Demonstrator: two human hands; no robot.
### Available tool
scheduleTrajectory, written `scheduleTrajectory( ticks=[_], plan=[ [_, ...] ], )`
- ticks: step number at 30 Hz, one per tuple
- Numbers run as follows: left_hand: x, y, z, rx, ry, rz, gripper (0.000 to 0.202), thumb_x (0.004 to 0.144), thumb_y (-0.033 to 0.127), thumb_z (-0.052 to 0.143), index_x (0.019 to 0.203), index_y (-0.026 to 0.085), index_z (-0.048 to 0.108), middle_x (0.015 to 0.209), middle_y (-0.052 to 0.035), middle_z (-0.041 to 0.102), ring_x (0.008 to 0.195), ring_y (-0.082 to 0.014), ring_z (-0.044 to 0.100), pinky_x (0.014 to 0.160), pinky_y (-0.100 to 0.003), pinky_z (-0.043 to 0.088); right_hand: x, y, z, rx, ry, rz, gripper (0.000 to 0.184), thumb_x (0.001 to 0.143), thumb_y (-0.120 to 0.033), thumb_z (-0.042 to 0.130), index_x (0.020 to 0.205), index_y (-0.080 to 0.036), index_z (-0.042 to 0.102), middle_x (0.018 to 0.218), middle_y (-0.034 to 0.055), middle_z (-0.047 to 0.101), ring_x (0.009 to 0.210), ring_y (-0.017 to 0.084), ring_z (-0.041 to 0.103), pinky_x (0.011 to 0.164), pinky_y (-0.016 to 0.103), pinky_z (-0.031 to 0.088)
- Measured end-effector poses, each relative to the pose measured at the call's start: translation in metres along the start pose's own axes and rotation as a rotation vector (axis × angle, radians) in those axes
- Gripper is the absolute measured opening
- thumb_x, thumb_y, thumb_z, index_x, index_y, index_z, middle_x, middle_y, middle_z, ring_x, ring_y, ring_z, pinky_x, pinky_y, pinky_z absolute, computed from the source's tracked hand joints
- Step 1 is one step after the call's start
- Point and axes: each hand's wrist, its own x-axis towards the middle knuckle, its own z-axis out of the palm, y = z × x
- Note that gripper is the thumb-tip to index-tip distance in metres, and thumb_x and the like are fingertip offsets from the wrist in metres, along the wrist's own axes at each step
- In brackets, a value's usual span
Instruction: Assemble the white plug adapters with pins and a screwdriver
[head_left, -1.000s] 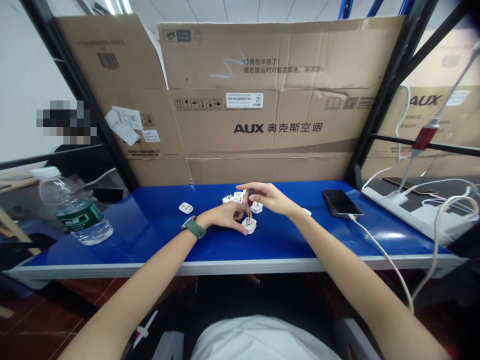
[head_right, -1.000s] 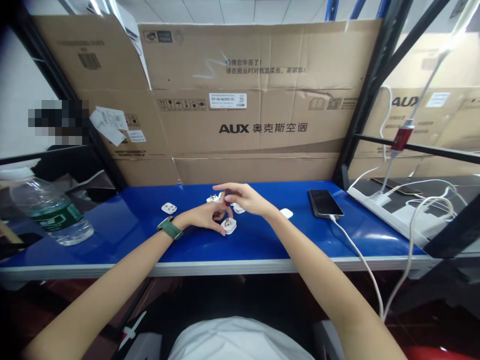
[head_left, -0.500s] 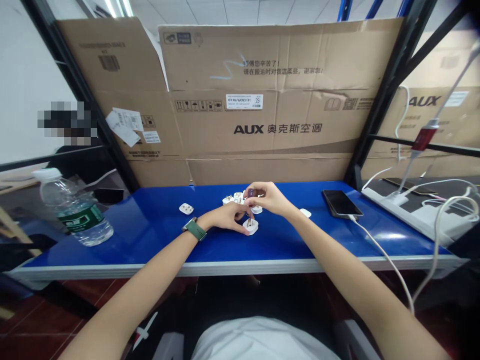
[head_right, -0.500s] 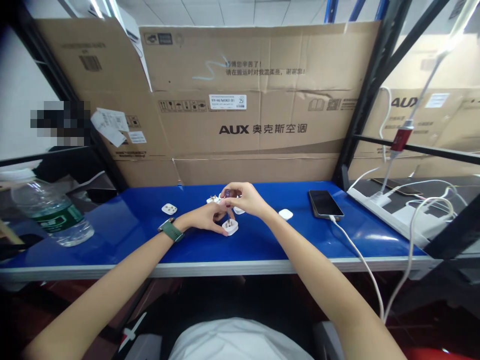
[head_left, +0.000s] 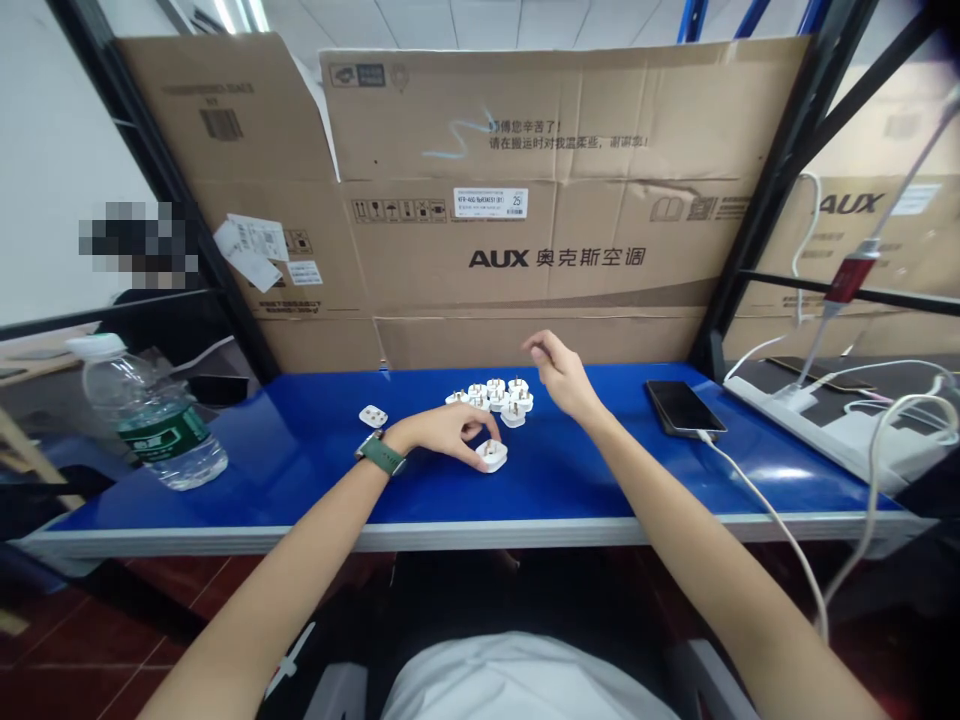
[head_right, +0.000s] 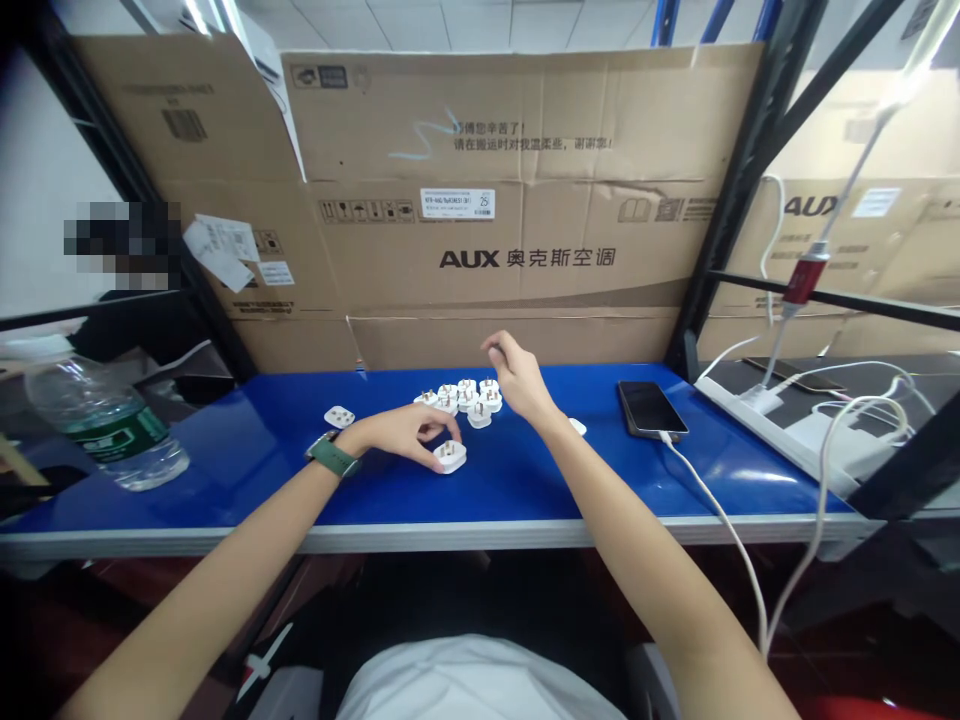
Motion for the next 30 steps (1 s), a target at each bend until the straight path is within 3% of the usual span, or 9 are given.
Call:
scheduleTrajectory(
  ticks=[3, 7, 11, 15, 20, 23, 26, 28, 30],
  plan=[
    [-0.012, -0.006, -0.015, 0.005, -0.072, -0.078, 0.056, 0.065, 0.056, 0.085, 0.107, 0.021, 0.075, 0.06, 0.007, 0.035, 0.053, -0.0097, 0.03, 0.054, -0.026, 0.023, -0.002, 0.004, -0.005, -0.454, -0.065, 0.212, 0.033, 0.103, -0.033, 0.037, 0.116, -0.018, 0.064, 0.099, 0.0125, 0.07, 0.094, 0.026, 0.065, 0.084, 0.036, 0.048],
    [-0.02, -0.015, -0.025, 0.08, 0.034, -0.153, 0.057, 0.066, 0.055, 0.084, 0.11, 0.02, 0.075, 0.062, 0.0064, 0.039, 0.055, -0.0103, 0.035, 0.057, -0.025, 0.024, -0.007, 0.005, -0.018, -0.817, -0.365, 0.704, 0.065, 0.097, -0.06, 0.048, 0.136, -0.01, 0.059, 0.135, 0.0272, 0.061, 0.122, 0.04, 0.061, 0.094, 0.047, 0.049],
    [-0.016, -0.022, -0.021, 0.197, 0.153, -0.161, 0.051, 0.074, 0.054, 0.078, 0.113, 0.021, 0.073, 0.065, 0.0053, 0.045, 0.058, -0.0117, 0.043, 0.06, -0.025, 0.027, -0.009, 0.006, -0.038, -0.962, -0.465, 0.95, 0.075, 0.089, -0.07, 0.057, 0.14, -0.014, 0.061, 0.136, 0.026, 0.062, 0.125, 0.041, 0.061, 0.093, 0.049, 0.052],
    [-0.005, -0.029, -0.011, 0.297, 0.268, -0.212, 0.048, 0.077, 0.056, 0.075, 0.111, 0.023, 0.069, 0.07, 0.0034, 0.054, 0.063, -0.0147, 0.052, 0.061, -0.025, 0.028, -0.01, 0.004, -0.044, -0.957, -0.557, 0.933, 0.061, 0.091, -0.063, 0.058, 0.127, -0.015, 0.071, 0.129, 0.0233, 0.067, 0.119, 0.041, 0.065, 0.091, 0.048, 0.052],
    [0.004, -0.032, -0.001, 0.362, 0.393, -0.282, 0.051, 0.079, 0.054, 0.073, 0.118, 0.024, 0.059, 0.081, 0.0007, 0.063, 0.071, -0.0185, 0.058, 0.062, -0.026, 0.029, -0.012, 0.002, -0.035, -0.837, -0.693, 0.758, 0.04, 0.097, -0.042, 0.057, 0.116, -0.012, 0.075, 0.126, 0.0237, 0.07, 0.117, 0.04, 0.067, 0.088, 0.045, 0.053],
    [0.004, -0.033, -0.004, 0.366, 0.429, -0.312, 0.057, 0.073, 0.059, 0.077, 0.115, 0.024, 0.057, 0.086, -0.0001, 0.065, 0.076, -0.0199, 0.06, 0.063, -0.026, 0.032, -0.012, 0.005, -0.03, -0.806, -0.692, 0.687, 0.033, 0.094, -0.038, 0.061, 0.113, -0.014, 0.075, 0.119, 0.0218, 0.072, 0.109, 0.037, 0.07, 0.084, 0.043, 0.054],
    [-0.005, -0.039, -0.017, 0.414, 0.478, -0.332, 0.045, 0.085, 0.062, 0.064, 0.108, 0.024, 0.061, 0.095, -0.0037, 0.066, 0.084, -0.0213, 0.062, 0.07, -0.027, 0.038, -0.011, 0.006, -0.025, -0.763, -0.687, 0.603, 0.028, 0.095, -0.036, 0.059, 0.109, -0.016, 0.073, 0.113, 0.0188, 0.074, 0.1, 0.034, 0.072, 0.077, 0.039, 0.053],
    [-0.019, -0.049, -0.03, 0.526, 0.516, -0.446, 0.043, 0.1, 0.055, 0.039, 0.104, 0.022, 0.065, 0.104, -0.0099, 0.066, 0.095, -0.0254, 0.064, 0.08, -0.033, 0.043, -0.011, 0.005, -0.022, -0.707, -0.684, 0.537, 0.027, 0.097, -0.038, 0.055, 0.106, -0.019, 0.072, 0.104, 0.0149, 0.076, 0.089, 0.03, 0.073, 0.071, 0.035, 0.052],
    [-0.038, -0.062, -0.043, 0.637, 0.526, -0.704, 0.044, 0.1, 0.049, 0.036, 0.11, 0.021, 0.068, 0.116, -0.0162, 0.064, 0.108, -0.0338, 0.061, 0.089, -0.041, 0.044, -0.011, 0.004, -0.018, -0.632, -0.686, 0.467, 0.028, 0.098, -0.041, 0.051, 0.105, -0.021, 0.069, 0.093, 0.0116, 0.075, 0.076, 0.026, 0.071, 0.064, 0.033, 0.048]
  ],
)
